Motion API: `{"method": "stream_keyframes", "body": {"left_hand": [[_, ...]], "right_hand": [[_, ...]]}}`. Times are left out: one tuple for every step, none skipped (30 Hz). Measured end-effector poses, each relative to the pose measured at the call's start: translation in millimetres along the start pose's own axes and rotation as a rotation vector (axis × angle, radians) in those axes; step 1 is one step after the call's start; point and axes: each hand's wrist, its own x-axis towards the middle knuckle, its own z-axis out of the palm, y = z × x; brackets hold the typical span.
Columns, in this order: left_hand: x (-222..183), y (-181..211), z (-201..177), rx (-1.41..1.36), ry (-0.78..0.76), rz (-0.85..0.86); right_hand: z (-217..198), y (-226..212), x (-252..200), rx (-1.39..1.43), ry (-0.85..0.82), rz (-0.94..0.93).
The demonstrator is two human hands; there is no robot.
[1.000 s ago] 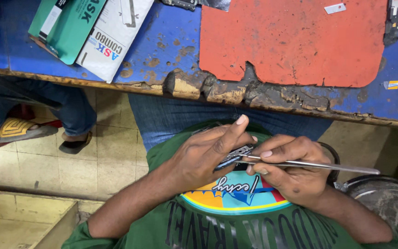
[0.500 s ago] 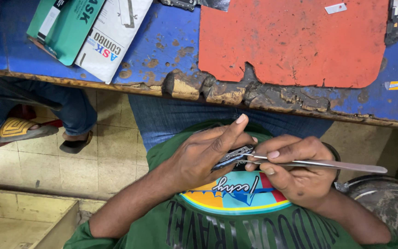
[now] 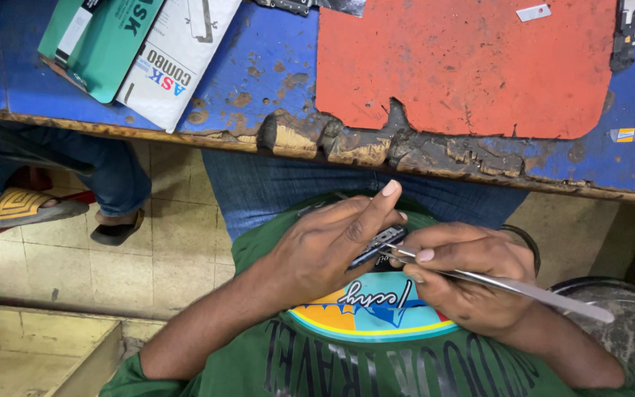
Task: The person cleans the internal components of a mobile phone using a brush, then uses tweezers to handle and place small parts inside the device.
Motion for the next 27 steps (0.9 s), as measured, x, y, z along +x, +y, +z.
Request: {"method": "stream_keyframes", "body": {"left_hand": [[0, 1, -1, 0.035, -0.008, -0.011], [0, 2, -2, 0.072, -0.015, -0.020], [0, 3, -3, 0.108, -0.022, -0.029], [1, 5, -4, 0.161, -0.040, -0.026], [1, 6, -4, 0.214, -0.059, -0.023], [2, 8, -4, 0.267, -0.077, -0.018], [3, 9, -4, 0.289, -0.059, -0.016], [5, 11, -3, 0.311, -0.041, -0.014], [6, 12, -2, 0.333, -0.022, -0.011], [7, 14, -1, 0.346, -0.011, -0.011], [7, 15, 0, 0.360, 0.001, -0.011], [7, 15, 0, 0.374, 0.012, -0.011], [7, 15, 0, 0.381, 0.009, -0.009], [7, 15, -2, 0.390, 0.008, -0.007], [6, 14, -4, 0.398, 0.007, -0.005], [4, 14, -5, 0.350, -0.004, -0.027], [3, 13, -7, 0.303, -0.016, -0.048], [3, 11, -9, 0.256, -0.028, -0.065], [3, 10, -10, 0.202, -0.008, -0.075], [3, 10, -10, 0.147, 0.010, -0.086], [3, 10, -10, 0.091, 0.027, -0.097], [2, 9, -10, 0.063, 0.034, -0.078], [2, 9, -11, 0.035, 0.040, -0.060], [1, 9, -11, 0.004, 0.046, -0.043], [1, 9, -11, -0.007, 0.035, -0.040], [1, 9, -12, -0.016, 0.024, -0.036], [2, 9, -13, -0.025, 0.013, -0.031]], "right_hand": [[-2, -3, 3, -0.080, -0.026, -0.021], [-2, -5, 5, -0.162, -0.053, -0.045], [-1, -8, 8, -0.200, -0.020, -0.058], [2, -11, 10, -0.237, 0.012, -0.069], [5, -13, 11, -0.273, 0.043, -0.081], [7, -16, 13, -0.313, 0.056, -0.092], [10, -18, 14, -0.352, 0.068, -0.103], [11, -20, 15, -0.391, 0.081, -0.114], [12, -21, 17, -0.416, 0.076, -0.109], [13, -23, 17, -0.440, 0.069, -0.102], [13, -25, 17, -0.463, 0.063, -0.095], [13, -26, 17, -0.452, 0.083, -0.090], [12, -27, 17, -0.441, 0.104, -0.085], [9, -28, 17, -0.430, 0.123, -0.082], [5, -30, 16, -0.409, 0.136, -0.044], [-1, -32, 14, -0.386, 0.148, -0.006], [-5, -33, 12, -0.363, 0.160, 0.033], [-7, -31, 11, -0.252, 0.228, 0.079], [-7, -29, 10, -0.139, 0.294, 0.124], [-8, -27, 9, -0.025, 0.359, 0.170], [-8, -25, 8, -0.031, 0.362, 0.162], [-9, -24, 7, -0.036, 0.365, 0.153], [-9, -22, 7, -0.046, 0.366, 0.144], [-9, -21, 6, -0.057, 0.366, 0.137], [-9, -20, 5, -0.071, 0.364, 0.131], [-10, -19, 5, -0.087, 0.365, 0.121], [-11, -18, 5, -0.095, 0.361, 0.108]]}}
